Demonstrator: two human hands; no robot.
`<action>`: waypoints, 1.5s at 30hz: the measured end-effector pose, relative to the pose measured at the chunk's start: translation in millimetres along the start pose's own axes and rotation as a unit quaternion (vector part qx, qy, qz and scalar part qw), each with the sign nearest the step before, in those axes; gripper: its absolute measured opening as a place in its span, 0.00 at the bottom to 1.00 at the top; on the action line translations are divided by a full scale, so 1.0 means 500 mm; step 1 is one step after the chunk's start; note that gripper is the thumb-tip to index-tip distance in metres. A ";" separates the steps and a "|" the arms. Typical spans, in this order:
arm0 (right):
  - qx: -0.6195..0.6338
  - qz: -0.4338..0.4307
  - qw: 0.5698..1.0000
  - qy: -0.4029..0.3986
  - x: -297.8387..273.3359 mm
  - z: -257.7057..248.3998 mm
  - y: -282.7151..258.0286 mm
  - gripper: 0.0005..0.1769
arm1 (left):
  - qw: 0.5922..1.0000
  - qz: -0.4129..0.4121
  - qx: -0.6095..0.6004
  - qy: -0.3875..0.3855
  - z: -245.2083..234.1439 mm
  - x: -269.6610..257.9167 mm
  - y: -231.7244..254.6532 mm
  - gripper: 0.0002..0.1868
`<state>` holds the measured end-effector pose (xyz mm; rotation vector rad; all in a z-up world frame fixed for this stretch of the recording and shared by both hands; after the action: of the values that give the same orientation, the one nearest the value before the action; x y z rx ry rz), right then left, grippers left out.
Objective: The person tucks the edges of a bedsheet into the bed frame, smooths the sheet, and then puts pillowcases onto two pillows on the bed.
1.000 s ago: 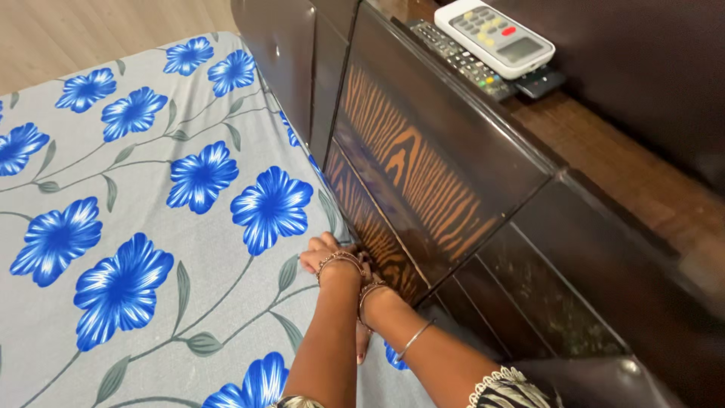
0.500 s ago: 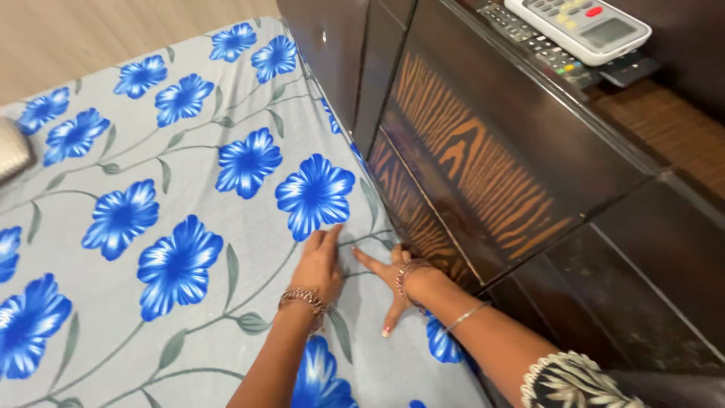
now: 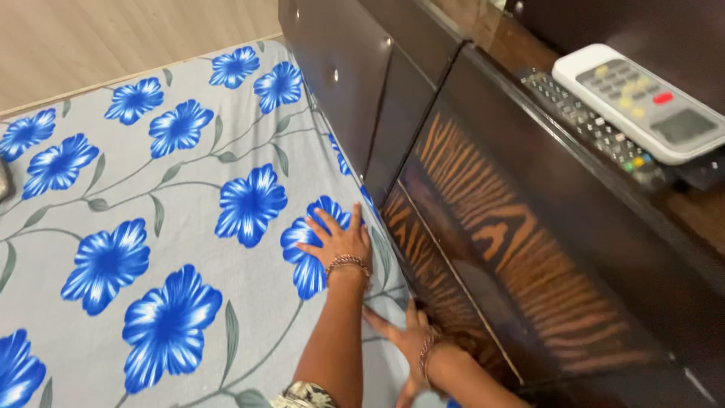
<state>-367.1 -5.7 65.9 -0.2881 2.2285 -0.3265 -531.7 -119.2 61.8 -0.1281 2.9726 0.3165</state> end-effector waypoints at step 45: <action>-0.321 0.006 0.883 0.343 0.464 -0.246 -0.111 0.36 | 0.913 -0.084 -0.398 0.023 -0.044 0.356 -0.033 0.12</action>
<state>-601.1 -114.2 -8.0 -0.5756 2.9976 0.4133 -708.6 -152.4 51.5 -0.4748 2.6419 1.4817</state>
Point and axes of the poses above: each hand's wrist, its own x-axis towards the middle knuckle, its own z-axis out of the palm, y = z × x, the point moved 3 cm from there along x, towards the middle knuckle, and after that the axes turned 2 degrees about -y, right-handed, at the moved point
